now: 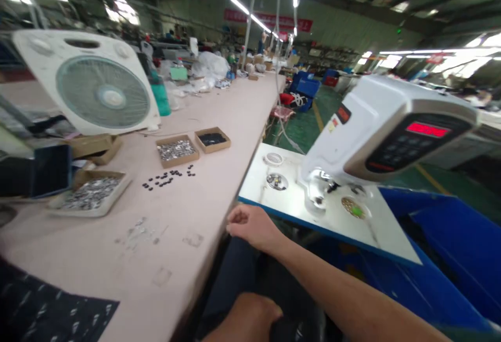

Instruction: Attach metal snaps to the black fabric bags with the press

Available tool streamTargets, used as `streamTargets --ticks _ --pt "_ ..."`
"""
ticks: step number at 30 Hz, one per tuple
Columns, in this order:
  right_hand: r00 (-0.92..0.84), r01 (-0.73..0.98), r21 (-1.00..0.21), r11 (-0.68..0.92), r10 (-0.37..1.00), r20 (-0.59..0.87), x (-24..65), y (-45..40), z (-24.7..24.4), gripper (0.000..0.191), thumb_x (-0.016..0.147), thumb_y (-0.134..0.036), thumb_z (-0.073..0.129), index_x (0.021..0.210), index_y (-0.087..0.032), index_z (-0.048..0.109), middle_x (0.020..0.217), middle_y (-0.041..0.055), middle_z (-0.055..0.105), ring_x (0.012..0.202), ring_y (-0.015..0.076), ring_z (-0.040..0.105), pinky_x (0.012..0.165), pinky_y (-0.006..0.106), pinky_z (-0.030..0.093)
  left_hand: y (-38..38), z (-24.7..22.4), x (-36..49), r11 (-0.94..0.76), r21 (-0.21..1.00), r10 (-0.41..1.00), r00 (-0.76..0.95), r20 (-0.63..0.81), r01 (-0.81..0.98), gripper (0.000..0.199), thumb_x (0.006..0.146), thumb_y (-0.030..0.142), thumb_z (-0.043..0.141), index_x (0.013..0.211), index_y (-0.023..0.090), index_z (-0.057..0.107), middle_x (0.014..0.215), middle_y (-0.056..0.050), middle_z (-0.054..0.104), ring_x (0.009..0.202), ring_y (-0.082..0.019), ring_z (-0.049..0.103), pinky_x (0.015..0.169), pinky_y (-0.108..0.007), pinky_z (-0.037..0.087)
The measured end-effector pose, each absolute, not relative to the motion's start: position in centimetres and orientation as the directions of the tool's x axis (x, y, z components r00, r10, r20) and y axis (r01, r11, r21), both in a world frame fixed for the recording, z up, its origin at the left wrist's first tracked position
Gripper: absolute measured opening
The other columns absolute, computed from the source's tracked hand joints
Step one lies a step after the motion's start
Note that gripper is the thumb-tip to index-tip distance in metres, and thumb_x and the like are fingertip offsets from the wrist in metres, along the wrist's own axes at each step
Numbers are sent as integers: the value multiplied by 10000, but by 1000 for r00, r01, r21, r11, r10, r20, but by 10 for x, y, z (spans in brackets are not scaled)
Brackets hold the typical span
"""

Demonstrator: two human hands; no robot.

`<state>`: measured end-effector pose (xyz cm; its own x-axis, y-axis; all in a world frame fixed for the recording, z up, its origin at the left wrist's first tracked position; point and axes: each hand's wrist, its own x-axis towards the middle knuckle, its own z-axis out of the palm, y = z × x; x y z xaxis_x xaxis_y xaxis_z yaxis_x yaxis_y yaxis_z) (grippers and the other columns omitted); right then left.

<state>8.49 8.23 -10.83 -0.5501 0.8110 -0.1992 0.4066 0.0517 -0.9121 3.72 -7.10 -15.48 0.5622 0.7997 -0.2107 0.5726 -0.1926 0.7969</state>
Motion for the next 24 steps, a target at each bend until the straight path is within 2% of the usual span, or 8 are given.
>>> streamTargets --ticks 2,3,6,9,14,20,24 --pt "-481 374 -925 -65 839 -254 135 49 -119 169 676 -215 758 804 -166 659 702 -9 692 642 123 645 628 226 501 -76 -155 39 -237 742 786 573 -234 627 145 795 292 713 866 172 673 933 -90 707 883 -252 659 844 -418 526" --pt "-449 356 -926 -129 845 -291 158 32 -125 183 674 -219 764 808 -163 652 716 -8 694 641 120 643 636 230 504 -80 -155 40 -310 674 789 577 -210 671 124 759 263 708 825 169 661 889 -88 709 853 -259 660 838 -426 518" --pt "-382 312 -899 -308 826 -415 209 -17 -140 225 691 -227 755 865 -164 625 754 -8 697 609 119 649 574 225 493 -91 -154 43 -546 510 758 652 -38 665 133 724 217 676 841 175 627 860 -62 688 822 -245 636 793 -417 490" --pt "-341 293 -863 -412 798 -497 237 -56 -147 246 721 -223 730 933 -169 617 773 -14 689 569 113 646 509 209 467 -104 -153 48 -663 394 725 678 126 636 151 734 139 622 877 185 604 816 -32 646 777 -221 587 709 -378 436" --pt "-304 246 -883 -400 833 -462 254 -90 -145 257 722 -163 721 969 -168 651 832 6 718 600 105 658 562 208 500 -119 -151 54 -736 282 677 678 285 616 161 802 87 509 899 175 602 734 -22 576 685 -207 499 641 -365 359" --pt "-342 230 -926 -300 865 -366 259 -98 -135 239 754 -120 701 983 -189 702 870 12 752 628 113 683 569 200 522 -128 -141 50 -764 254 643 663 384 593 295 959 157 343 996 124 634 720 -46 584 675 -207 486 659 -368 371" --pt "-359 256 -944 -209 886 -294 259 -97 -124 303 752 -55 664 1006 -209 725 868 0 763 645 116 699 561 189 524 -128 -127 49 -768 245 634 649 420 592 316 968 128 333 1005 109 646 704 -47 598 667 -198 493 671 -367 375"
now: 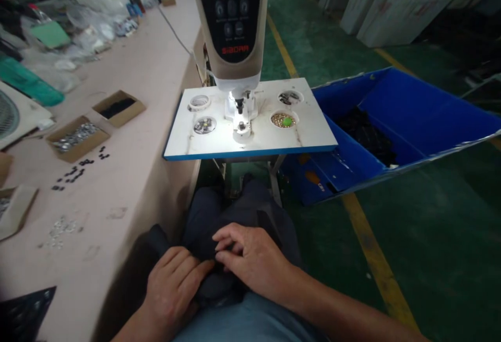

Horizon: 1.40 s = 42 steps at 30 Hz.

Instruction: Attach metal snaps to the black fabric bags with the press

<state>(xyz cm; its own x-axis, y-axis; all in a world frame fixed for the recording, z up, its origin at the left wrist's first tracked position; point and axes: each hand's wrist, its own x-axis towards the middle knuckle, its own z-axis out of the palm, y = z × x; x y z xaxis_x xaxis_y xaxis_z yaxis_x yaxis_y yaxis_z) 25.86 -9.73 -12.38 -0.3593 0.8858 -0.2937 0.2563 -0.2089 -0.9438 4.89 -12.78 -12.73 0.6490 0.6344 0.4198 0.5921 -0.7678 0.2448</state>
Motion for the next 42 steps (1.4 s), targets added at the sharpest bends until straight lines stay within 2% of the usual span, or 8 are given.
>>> streamTargets --ticks 10,20,26,34,42 --pt "-391 241 -962 -129 894 -218 259 -99 -118 370 772 -41 645 1080 -227 729 909 -6 780 705 118 726 612 182 555 -127 -120 44 -759 323 649 609 456 566 220 876 41 487 1002 91 660 762 -71 659 731 -195 533 730 -369 404" --pt "-403 296 -955 1 907 -124 257 -99 -118 398 789 -78 671 1147 -250 704 842 -37 762 629 90 672 622 177 529 -129 -119 42 -737 339 673 588 449 584 187 919 83 494 995 112 663 767 -61 665 727 -192 535 727 -375 406" --pt "-483 333 -932 140 874 -41 254 -99 -122 410 844 -105 626 1220 -261 673 909 -24 767 689 100 699 667 186 535 -130 -118 38 -730 344 681 587 438 591 219 950 96 447 1001 109 660 775 -69 668 729 -193 541 718 -373 402" --pt "-585 412 -846 337 810 38 252 -94 -118 376 897 -131 575 1250 -222 665 1006 22 790 861 148 745 774 230 546 -132 -121 37 -717 370 695 571 436 590 215 932 73 458 1013 108 655 795 -69 671 738 -194 548 728 -374 405" --pt "-602 427 -847 317 798 -5 255 -94 -119 411 869 -108 579 1242 -250 676 983 2 790 848 149 740 770 231 532 -132 -122 41 -639 443 769 507 389 629 199 915 78 472 950 162 649 762 -36 653 706 -178 555 689 -339 389"
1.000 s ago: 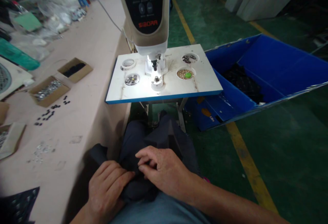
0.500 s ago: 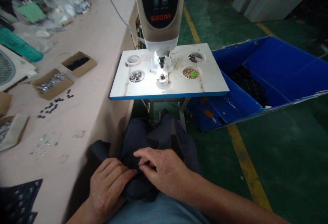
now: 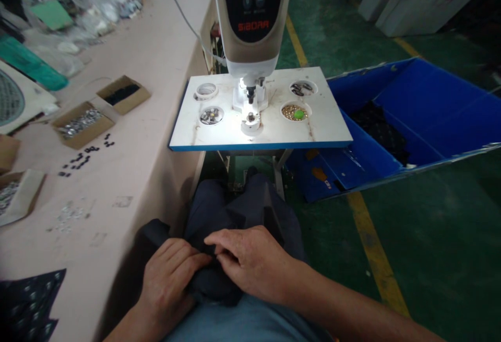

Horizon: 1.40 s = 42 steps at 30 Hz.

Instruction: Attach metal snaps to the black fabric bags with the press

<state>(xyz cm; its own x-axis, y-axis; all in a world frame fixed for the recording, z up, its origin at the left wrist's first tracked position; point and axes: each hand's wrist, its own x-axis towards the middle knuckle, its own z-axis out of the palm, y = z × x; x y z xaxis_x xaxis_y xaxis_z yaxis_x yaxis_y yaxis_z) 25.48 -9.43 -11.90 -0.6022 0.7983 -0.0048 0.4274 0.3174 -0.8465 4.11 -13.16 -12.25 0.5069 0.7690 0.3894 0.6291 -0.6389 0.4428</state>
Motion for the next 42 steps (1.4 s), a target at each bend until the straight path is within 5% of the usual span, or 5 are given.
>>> streamTargets --ticks 8,14,23,32,42 --pt "-631 407 -885 227 770 -92 266 -91 -103 369 887 -209 592 1249 -239 656 986 7 773 807 153 722 759 246 516 -129 -123 47 -584 475 811 477 338 658 155 859 81 531 898 187 637 738 -14 642 675 -178 551 653 -335 354" --pt "-642 464 -841 279 760 -102 265 -95 -97 826 612 -515 859 1345 -248 587 1161 77 730 1004 285 689 937 391 481 -124 -125 49 -466 526 883 405 236 711 214 760 43 520 835 207 633 699 7 631 647 -180 552 616 -325 323" --pt "-623 506 -785 358 781 -45 256 -100 -128 608 766 -94 579 1359 -222 557 1283 71 685 1159 242 632 1041 403 413 -116 -124 54 -205 609 956 289 -42 766 112 739 112 595 754 198 665 685 4 639 659 -175 593 636 -286 366" --pt "-633 327 -944 41 751 -187 258 -76 -125 513 732 -57 554 1202 -227 671 1130 15 735 1028 186 679 912 282 483 -102 -110 56 322 738 764 298 -573 593 214 806 362 675 775 151 677 684 37 534 622 -109 442 563 -226 302" --pt "-672 286 -921 -265 629 -390 259 -63 -130 483 670 -124 679 1151 -167 703 873 -15 707 755 138 613 683 220 455 -96 -106 45 554 742 589 453 -670 378 289 715 354 746 709 142 550 675 48 365 642 -92 262 575 -235 201"
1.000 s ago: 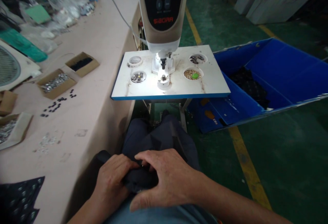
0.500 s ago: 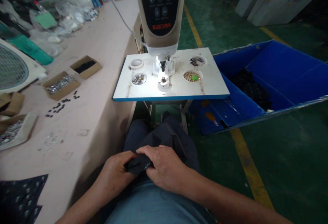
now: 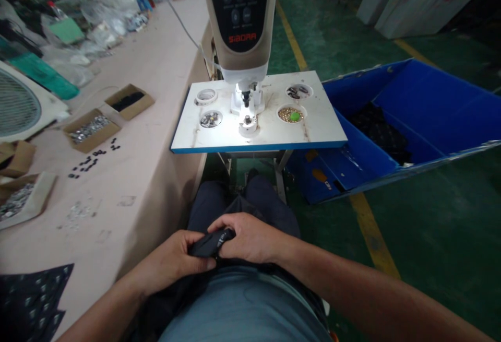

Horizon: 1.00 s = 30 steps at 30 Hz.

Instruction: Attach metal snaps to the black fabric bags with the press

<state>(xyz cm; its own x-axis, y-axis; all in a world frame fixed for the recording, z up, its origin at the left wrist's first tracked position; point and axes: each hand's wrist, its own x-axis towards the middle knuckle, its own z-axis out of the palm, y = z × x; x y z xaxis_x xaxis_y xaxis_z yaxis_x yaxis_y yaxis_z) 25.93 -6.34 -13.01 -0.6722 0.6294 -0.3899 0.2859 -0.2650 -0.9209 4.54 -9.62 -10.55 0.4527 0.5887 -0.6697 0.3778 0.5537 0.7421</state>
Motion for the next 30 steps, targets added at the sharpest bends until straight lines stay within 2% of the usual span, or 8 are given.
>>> streamTargets --ticks 11,18,25,30 --pt "-628 302 -918 -255 672 -393 258 -65 -132 451 643 -145 695 1094 -166 708 857 -6 707 744 147 612 687 238 451 -102 -116 49 631 692 567 401 -719 350 280 677 361 726 735 126 586 677 33 378 647 -99 263 594 -249 186" --pt "-613 340 -920 -197 695 -376 259 -65 -138 453 681 -150 679 1134 -171 672 833 -10 702 696 137 609 601 213 430 -105 -119 56 644 703 609 353 -710 303 252 656 351 685 681 157 526 639 46 338 603 -88 218 565 -265 147" --pt "-619 321 -929 -184 701 -353 256 -63 -127 441 667 -107 659 1106 -155 667 803 -17 693 683 125 603 599 197 442 -110 -121 58 675 703 638 303 -708 222 288 609 348 695 754 115 606 669 26 391 634 -95 273 595 -248 192" --pt "-626 295 -928 -227 688 -367 256 -63 -125 466 670 -118 659 1133 -160 667 845 -11 699 711 130 622 620 199 453 -114 -129 58 721 679 636 260 -727 135 283 589 332 720 755 125 618 642 26 439 607 -94 327 568 -234 219"
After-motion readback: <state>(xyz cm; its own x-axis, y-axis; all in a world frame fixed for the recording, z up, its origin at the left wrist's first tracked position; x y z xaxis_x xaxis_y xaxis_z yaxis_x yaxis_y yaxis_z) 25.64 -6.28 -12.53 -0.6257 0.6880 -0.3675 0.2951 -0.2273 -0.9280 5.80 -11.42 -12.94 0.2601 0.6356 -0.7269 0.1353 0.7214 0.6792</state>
